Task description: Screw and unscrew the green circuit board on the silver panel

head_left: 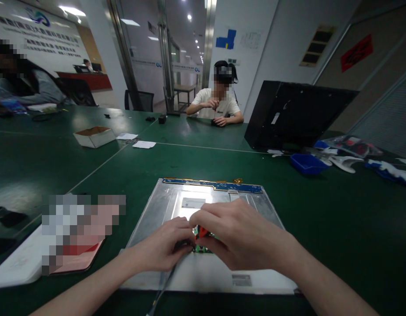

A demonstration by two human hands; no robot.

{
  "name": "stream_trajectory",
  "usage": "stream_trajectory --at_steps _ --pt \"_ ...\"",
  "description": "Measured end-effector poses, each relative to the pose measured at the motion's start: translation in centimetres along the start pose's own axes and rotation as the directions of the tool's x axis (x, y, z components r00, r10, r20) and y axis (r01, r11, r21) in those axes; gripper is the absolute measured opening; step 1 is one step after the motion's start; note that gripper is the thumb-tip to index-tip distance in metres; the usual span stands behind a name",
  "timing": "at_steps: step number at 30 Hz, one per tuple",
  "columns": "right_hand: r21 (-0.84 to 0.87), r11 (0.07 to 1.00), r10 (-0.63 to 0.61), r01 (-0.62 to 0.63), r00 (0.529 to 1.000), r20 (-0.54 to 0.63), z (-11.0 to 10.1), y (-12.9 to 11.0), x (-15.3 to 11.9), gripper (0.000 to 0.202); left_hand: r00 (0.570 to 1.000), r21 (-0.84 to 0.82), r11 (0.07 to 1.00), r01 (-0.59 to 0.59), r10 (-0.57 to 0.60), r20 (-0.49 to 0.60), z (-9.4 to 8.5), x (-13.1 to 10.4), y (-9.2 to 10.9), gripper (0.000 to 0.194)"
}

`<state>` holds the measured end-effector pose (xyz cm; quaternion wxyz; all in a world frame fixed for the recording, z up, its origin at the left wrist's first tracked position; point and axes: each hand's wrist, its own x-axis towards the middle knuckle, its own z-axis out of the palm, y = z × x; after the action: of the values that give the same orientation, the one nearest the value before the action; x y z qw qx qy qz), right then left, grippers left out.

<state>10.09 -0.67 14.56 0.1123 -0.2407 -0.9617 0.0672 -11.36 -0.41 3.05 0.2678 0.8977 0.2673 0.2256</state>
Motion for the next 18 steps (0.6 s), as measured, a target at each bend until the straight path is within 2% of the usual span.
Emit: stream_trajectory --at_steps 3,6,10,13,16,18 --pt "-0.098 0.995 -0.021 0.016 0.999 -0.048 0.5 0.0 0.1 0.019 1.0 0.0 1.0 0.001 -0.001 -0.001 0.2 -0.1 -0.2 0.009" --pt "-0.022 0.999 -0.034 0.034 0.999 -0.016 0.2 -0.2 -0.1 0.017 1.0 -0.006 1.0 0.013 -0.013 0.022 0.3 -0.1 -0.3 0.014" --pt "0.046 0.999 0.001 -0.003 1.0 0.03 -0.4 -0.2 -0.2 0.013 1.0 -0.011 1.0 0.011 -0.011 0.021 0.1 -0.1 -0.1 0.016" --pt "-0.031 1.0 0.002 -0.003 1.0 -0.025 0.1 -0.1 0.0 0.008 1.0 -0.006 1.0 -0.009 0.009 0.0 0.0 0.0 0.1 0.012" --pt "-0.109 0.994 -0.019 0.011 0.997 -0.072 0.6 0.1 0.2 0.016 1.0 -0.005 1.0 0.007 -0.007 -0.005 0.2 -0.1 -0.1 0.008" --pt "-0.077 0.997 -0.029 0.024 0.998 -0.053 0.5 0.1 0.1 0.02 1.0 -0.012 1.0 0.022 -0.022 0.006 0.3 -0.2 -0.2 0.008"
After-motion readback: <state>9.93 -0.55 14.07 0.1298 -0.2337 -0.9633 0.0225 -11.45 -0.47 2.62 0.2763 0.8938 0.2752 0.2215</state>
